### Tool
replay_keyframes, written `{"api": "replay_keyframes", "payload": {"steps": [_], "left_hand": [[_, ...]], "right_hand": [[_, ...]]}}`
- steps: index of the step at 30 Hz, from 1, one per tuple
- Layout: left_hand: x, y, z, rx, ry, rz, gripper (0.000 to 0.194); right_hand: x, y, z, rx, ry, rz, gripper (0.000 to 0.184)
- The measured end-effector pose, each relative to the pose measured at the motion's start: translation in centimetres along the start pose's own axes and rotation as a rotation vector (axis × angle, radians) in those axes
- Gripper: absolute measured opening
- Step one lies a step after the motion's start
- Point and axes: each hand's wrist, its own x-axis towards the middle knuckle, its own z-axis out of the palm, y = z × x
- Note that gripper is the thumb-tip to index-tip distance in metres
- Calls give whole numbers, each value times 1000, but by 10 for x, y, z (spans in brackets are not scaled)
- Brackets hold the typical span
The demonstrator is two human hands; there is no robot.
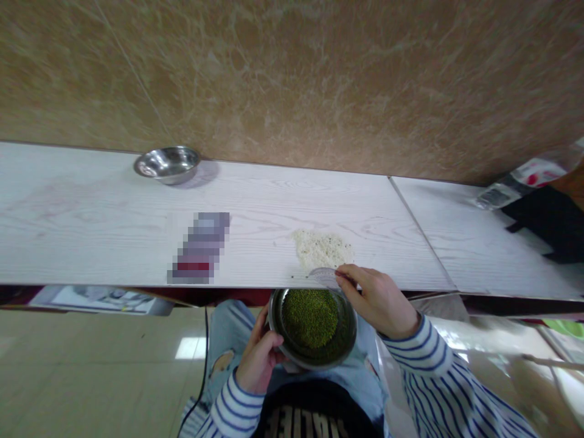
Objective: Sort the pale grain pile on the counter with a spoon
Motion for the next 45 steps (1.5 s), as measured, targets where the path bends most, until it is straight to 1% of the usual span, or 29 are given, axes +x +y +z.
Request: {"api": "replay_keyframes", "payload": {"steps": [6, 14, 22, 27, 32, 37, 42, 45], "left_hand": [[-5, 3, 6, 1, 3, 11, 75], [-4, 1, 4, 10, 8, 11, 76], [-3, 1, 2, -2, -22, 6, 76], [-4, 2, 4, -3, 3, 8, 74], [-6, 4, 5, 11, 7, -2, 75], [-4, 5, 4, -1, 8, -5, 77], [0, 2, 1, -1, -1, 7, 76], [2, 1, -1, 10, 4, 4, 77]], "right_hand": [[0, -3, 1, 4, -6, -14, 24], [-1, -4, -3, -6, -59, 8, 25], [0, -7, 0, 1, -49, -2, 25], [2, -8, 1, -6, -44, -17, 26], [10, -8, 6, -4, -13, -4, 24], [18, -3, 9, -25, 29, 56, 23], [21, 8, 4, -66, 78, 91, 24], [23, 9, -1, -65, 94, 100, 24]]}}
